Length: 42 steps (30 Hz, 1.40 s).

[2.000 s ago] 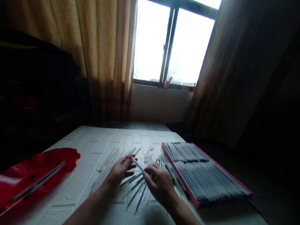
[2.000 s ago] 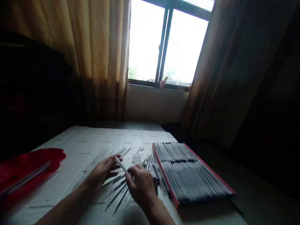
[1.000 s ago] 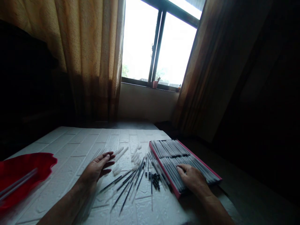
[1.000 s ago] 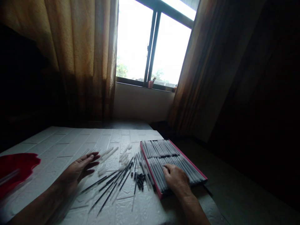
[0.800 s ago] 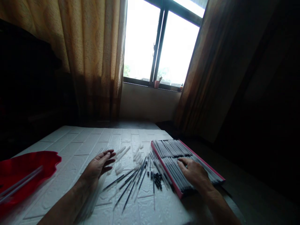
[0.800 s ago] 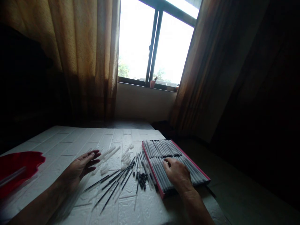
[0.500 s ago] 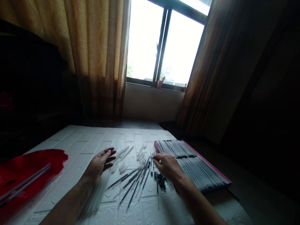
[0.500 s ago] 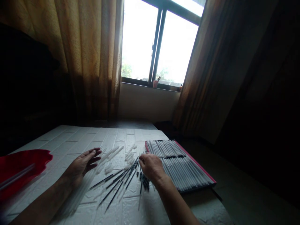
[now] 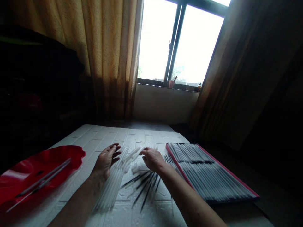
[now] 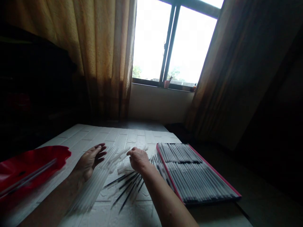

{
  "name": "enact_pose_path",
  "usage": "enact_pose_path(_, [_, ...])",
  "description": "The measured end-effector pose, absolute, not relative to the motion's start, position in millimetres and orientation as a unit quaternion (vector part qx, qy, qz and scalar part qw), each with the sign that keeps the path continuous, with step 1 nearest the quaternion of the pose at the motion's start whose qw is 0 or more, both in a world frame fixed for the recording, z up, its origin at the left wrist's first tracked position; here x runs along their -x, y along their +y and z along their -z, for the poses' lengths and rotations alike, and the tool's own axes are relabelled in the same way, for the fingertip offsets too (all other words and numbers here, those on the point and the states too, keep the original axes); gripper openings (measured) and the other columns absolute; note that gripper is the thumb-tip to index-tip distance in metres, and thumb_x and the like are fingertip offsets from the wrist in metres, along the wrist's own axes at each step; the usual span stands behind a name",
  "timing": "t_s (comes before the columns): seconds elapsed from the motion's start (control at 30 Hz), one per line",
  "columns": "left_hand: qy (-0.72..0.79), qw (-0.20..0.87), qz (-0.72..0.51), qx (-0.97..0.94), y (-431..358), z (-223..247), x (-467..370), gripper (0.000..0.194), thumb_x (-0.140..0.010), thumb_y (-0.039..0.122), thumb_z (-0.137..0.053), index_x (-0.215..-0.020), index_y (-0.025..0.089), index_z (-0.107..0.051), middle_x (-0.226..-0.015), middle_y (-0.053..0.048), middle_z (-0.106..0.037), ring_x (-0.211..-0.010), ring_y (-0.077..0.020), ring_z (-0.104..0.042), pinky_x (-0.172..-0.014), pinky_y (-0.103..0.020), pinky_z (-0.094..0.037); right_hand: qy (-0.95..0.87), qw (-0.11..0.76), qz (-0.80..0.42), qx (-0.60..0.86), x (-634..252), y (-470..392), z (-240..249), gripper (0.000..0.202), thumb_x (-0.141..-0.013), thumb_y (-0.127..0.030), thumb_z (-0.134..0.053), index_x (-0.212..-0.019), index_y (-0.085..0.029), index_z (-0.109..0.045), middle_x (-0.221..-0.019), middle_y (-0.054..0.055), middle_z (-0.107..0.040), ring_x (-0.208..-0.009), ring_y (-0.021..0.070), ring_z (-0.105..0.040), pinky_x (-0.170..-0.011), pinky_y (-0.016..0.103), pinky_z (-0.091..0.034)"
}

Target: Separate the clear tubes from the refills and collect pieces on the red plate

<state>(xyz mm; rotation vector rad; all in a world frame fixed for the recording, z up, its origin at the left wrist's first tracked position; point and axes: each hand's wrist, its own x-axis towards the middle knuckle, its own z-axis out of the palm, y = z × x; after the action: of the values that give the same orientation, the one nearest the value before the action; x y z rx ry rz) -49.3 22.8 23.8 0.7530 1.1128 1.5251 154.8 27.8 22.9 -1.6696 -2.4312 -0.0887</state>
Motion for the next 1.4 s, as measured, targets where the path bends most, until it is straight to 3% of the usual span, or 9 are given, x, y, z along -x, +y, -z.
enact_pose_path(0.23, [0.476, 0.524, -0.616, -0.346, 26, -18, 51, 0.016, -0.078, 0.022, -0.062, -0.093, 0.019, -0.065, -0.091, -0.003, -0.069, -0.065, -0.0105, -0.063, -0.053, -0.019, -0.044, -0.846, 0.032, 0.067, 0.528, -138, 59, -12, 0.027, -0.080, -0.010, -0.051, -0.101, -0.017, -0.068, -0.107, 0.013, -0.065, -0.098, 0.0258, -0.061, -0.074, 0.033, -0.048])
enact_pose_path(0.43, [0.480, 0.528, -0.564, -0.417, 27, -15, 50, 0.029, -0.073, 0.035, -0.067, -0.099, 0.021, -0.065, -0.100, -0.004, -0.069, -0.071, -0.0124, -0.065, -0.057, -0.020, -0.043, -0.866, 0.019, 0.076, 0.493, -143, 66, -17, 0.022, -0.084, -0.006, -0.048, -0.088, -0.013, -0.068, -0.097, 0.016, -0.068, -0.089, 0.0242, -0.065, -0.073, 0.031, -0.048])
enact_pose_path(0.53, [0.480, 0.535, -0.506, -0.477, 25, -13, 48, 0.032, -0.069, 0.039, -0.068, -0.095, 0.020, -0.068, -0.092, -0.005, -0.070, -0.066, -0.0141, -0.063, -0.055, -0.021, -0.042, -0.870, 0.044, 0.072, 0.486, -149, 64, -24, 0.019, -0.085, -0.009, -0.049, -0.084, -0.014, -0.067, -0.092, 0.014, -0.070, -0.084, 0.0227, -0.066, -0.072, 0.030, -0.047])
enact_pose_path(0.67, [0.474, 0.517, -0.421, -0.575, 14, -13, 41, 0.016, -0.061, 0.032, -0.074, -0.071, 0.019, -0.073, -0.067, -0.002, -0.068, -0.059, -0.0169, -0.059, -0.055, -0.024, -0.037, -0.844, 0.130, 0.073, 0.515, -165, 48, -35, 0.012, -0.086, -0.014, -0.052, -0.092, -0.017, -0.063, -0.091, 0.010, -0.071, -0.085, 0.0213, -0.066, -0.075, 0.029, -0.047])
enact_pose_path(0.8, [0.514, 0.272, -0.301, -0.756, -7, -14, 34, 0.005, -0.065, 0.023, -0.070, -0.062, 0.027, -0.072, -0.071, 0.000, -0.069, -0.077, -0.0224, -0.061, -0.070, -0.028, -0.037, -0.774, 0.272, 0.055, 0.569, -185, 25, -32, 0.022, -0.094, -0.022, -0.035, -0.107, -0.016, -0.052, -0.097, 0.011, -0.070, -0.083, 0.0176, -0.067, -0.072, 0.027, -0.050])
enact_pose_path(0.87, [0.524, 0.152, -0.218, -0.809, -16, -15, 31, 0.008, -0.068, 0.023, -0.066, -0.067, 0.028, -0.072, -0.078, -0.003, -0.070, -0.083, -0.0255, -0.061, -0.073, -0.031, -0.037, -0.711, 0.422, -0.042, 0.560, -191, 17, -23, 0.024, -0.093, -0.026, -0.036, -0.111, -0.015, -0.048, -0.094, 0.010, -0.071, -0.077, 0.0165, -0.069, -0.063, 0.025, -0.051])
enact_pose_path(0.93, [0.523, 0.112, -0.173, -0.827, -20, -16, 28, 0.009, -0.071, 0.024, -0.064, -0.072, 0.027, -0.073, -0.082, -0.006, -0.071, -0.087, -0.0278, -0.061, -0.074, -0.034, -0.038, -0.624, 0.569, -0.175, 0.506, -194, 11, -11, 0.027, -0.087, -0.035, -0.047, -0.106, -0.016, -0.050, -0.087, 0.008, -0.071, -0.069, 0.0171, -0.069, -0.049, 0.022, -0.049])
enact_pose_path(1.0, [0.518, 0.104, -0.157, -0.835, -22, -17, 26, 0.010, -0.073, 0.025, -0.063, -0.074, 0.027, -0.073, -0.083, -0.006, -0.070, -0.088, -0.0279, -0.060, -0.075, -0.034, -0.037, -0.557, 0.640, -0.264, 0.459, -195, 9, -2, 0.031, -0.079, -0.042, -0.057, -0.097, -0.017, -0.053, -0.081, 0.006, -0.071, -0.062, 0.0173, -0.067, -0.041, 0.020, -0.045])
enact_pose_path(1.4, [0.514, 0.107, -0.116, -0.843, -29, -14, 13, 0.013, -0.075, 0.021, -0.053, -0.075, 0.023, -0.066, -0.087, -0.008, -0.068, -0.087, -0.0267, -0.060, -0.075, -0.033, -0.038, -0.476, 0.683, -0.343, 0.434, -191, 3, -2, 0.031, -0.069, -0.041, -0.067, -0.085, -0.017, -0.056, -0.073, 0.003, -0.069, -0.055, 0.0146, -0.064, -0.037, 0.018, -0.041])
